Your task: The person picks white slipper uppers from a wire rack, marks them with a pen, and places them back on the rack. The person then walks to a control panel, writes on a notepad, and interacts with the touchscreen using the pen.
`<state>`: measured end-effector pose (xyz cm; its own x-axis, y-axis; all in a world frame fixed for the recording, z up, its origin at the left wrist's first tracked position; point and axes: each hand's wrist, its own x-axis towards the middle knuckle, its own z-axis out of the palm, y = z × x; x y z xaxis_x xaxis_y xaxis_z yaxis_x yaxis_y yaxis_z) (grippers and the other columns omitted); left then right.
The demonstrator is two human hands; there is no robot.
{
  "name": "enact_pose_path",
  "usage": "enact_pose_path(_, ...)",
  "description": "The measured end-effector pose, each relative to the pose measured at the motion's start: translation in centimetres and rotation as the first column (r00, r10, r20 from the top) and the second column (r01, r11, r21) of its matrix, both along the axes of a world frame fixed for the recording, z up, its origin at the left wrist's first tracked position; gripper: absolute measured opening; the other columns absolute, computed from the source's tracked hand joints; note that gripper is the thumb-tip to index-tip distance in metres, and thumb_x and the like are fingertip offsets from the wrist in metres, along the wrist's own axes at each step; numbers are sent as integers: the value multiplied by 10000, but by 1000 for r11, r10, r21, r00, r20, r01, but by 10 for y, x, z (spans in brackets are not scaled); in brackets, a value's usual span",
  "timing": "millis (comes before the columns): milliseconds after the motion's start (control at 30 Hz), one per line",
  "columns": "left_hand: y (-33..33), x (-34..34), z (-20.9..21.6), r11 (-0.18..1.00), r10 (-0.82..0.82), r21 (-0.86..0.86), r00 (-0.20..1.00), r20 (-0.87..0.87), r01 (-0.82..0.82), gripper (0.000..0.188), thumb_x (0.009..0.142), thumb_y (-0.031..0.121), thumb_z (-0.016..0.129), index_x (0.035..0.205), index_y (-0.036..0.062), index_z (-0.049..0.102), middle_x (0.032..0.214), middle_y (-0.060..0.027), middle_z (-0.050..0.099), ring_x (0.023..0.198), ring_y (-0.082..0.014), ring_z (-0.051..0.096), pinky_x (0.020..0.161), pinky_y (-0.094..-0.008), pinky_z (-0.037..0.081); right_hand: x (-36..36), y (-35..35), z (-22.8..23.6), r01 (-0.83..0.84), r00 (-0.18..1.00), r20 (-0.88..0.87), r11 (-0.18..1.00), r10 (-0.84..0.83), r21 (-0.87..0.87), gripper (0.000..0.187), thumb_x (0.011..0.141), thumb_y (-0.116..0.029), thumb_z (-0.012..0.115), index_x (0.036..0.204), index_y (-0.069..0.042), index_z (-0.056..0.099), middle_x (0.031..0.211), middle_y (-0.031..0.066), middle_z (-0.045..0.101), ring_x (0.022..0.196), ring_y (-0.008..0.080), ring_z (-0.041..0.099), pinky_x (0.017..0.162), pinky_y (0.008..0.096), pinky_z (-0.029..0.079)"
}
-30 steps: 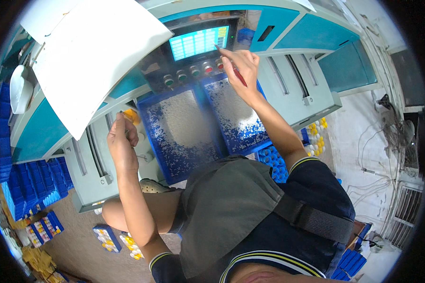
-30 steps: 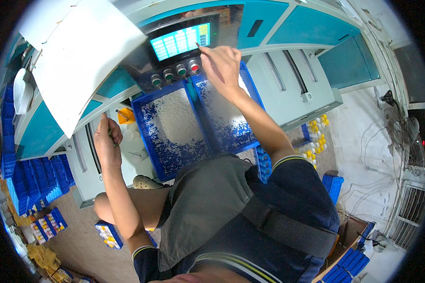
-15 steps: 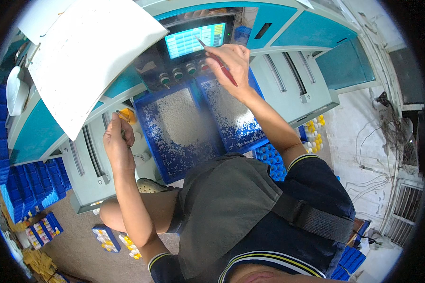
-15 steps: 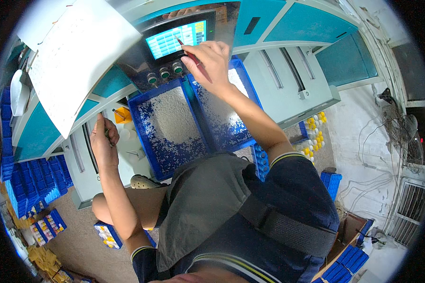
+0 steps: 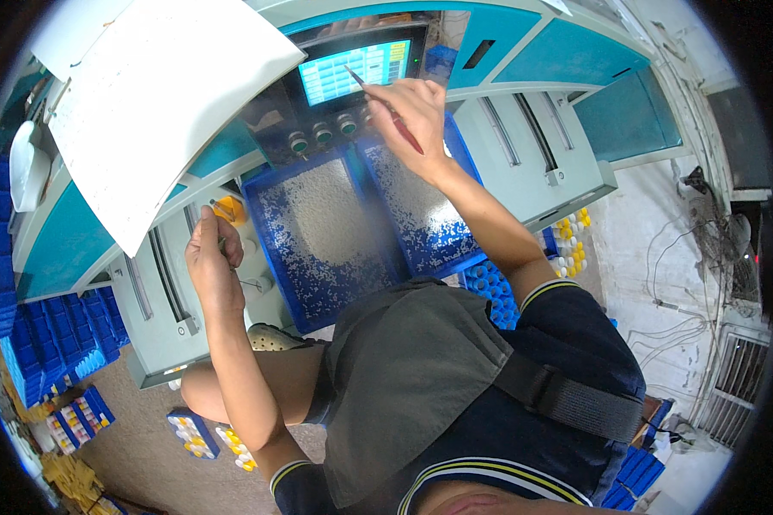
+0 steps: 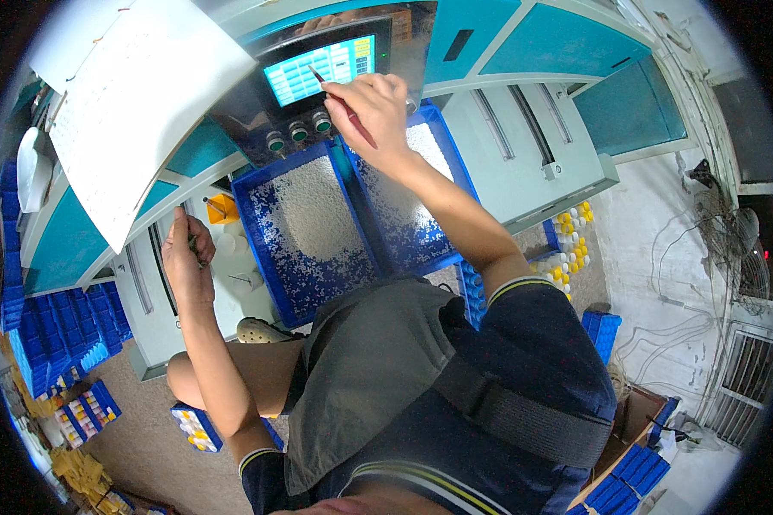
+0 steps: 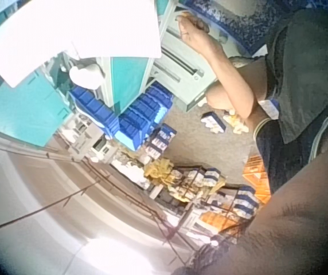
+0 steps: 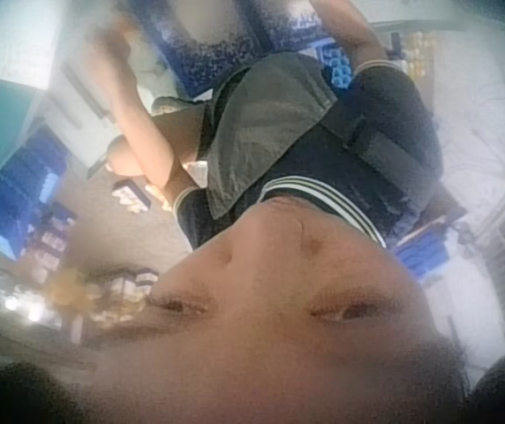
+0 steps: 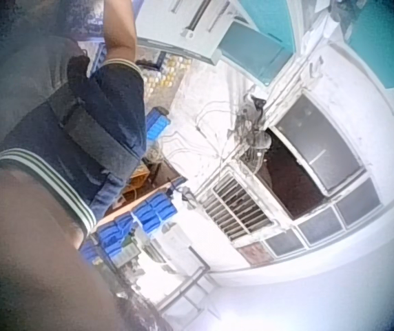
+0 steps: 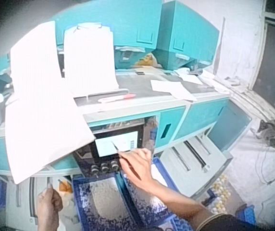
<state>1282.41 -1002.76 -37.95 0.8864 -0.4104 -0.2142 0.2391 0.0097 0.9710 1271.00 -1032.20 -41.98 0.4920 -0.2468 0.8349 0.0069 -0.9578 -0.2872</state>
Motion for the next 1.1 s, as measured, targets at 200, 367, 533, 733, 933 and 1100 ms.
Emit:
enact_pose_path(200,1,0,1,1000,-3,1,1000,-1,3,428,1050,367,496,682,149,477,569,40,377,501,-53,298,473,-231,228,-10,-4,-5,44,999,-31,999,-44,12,212,884,-134,681,1086,-91,733,889,5,710,913,180,613,899,371,332)
enact_pose_path(367,0,-1,0,1000,2,8,1000,3,-2,422,1049,370,498,690,149,485,571,40,383,502,-49,297,474,-230,224,-10,-3,-10,40,998,-54,999,-38,26,184,859,-171,716,1030,-108,739,886,19,693,912,177,609,882,385,332)
enact_pose_path(533,1,0,-1,1000,16,11,1000,-22,-16,417,1048,375,501,699,147,496,572,42,389,503,-46,294,471,-230,216,-8,2,-13,-15,996,-91,1000,15,1,179,869,-172,709,1033,-102,728,870,17,687,921,184,602,895,399,324)
enact_pose_path(733,1,0,0,1000,21,18,1000,-5,-21,415,1047,376,505,700,149,500,573,42,392,502,-45,303,469,-225,218,-3,4,-9,-19,998,-53,1000,20,13,191,862,-158,715,1044,-103,730,858,18,689,895,183,604,889,394,326)
enact_pose_path(933,0,1,-1,1000,22,-2,1000,-12,-22,415,1047,373,505,697,148,499,569,42,391,501,-44,308,469,-225,221,-2,1,-10,1,1000,-9,1000,0,4,191,848,-133,722,1036,-101,733,831,15,681,876,177,609,879,388,331)
enact_pose_path(1100,-1,1,0,1000,15,6,1000,0,-15,417,1046,371,505,694,148,493,568,42,388,500,-45,310,473,-225,223,-6,-1,-12,49,998,-26,999,-48,16,180,838,-117,720,1017,-104,733,830,11,671,870,176,610,875,387,334)
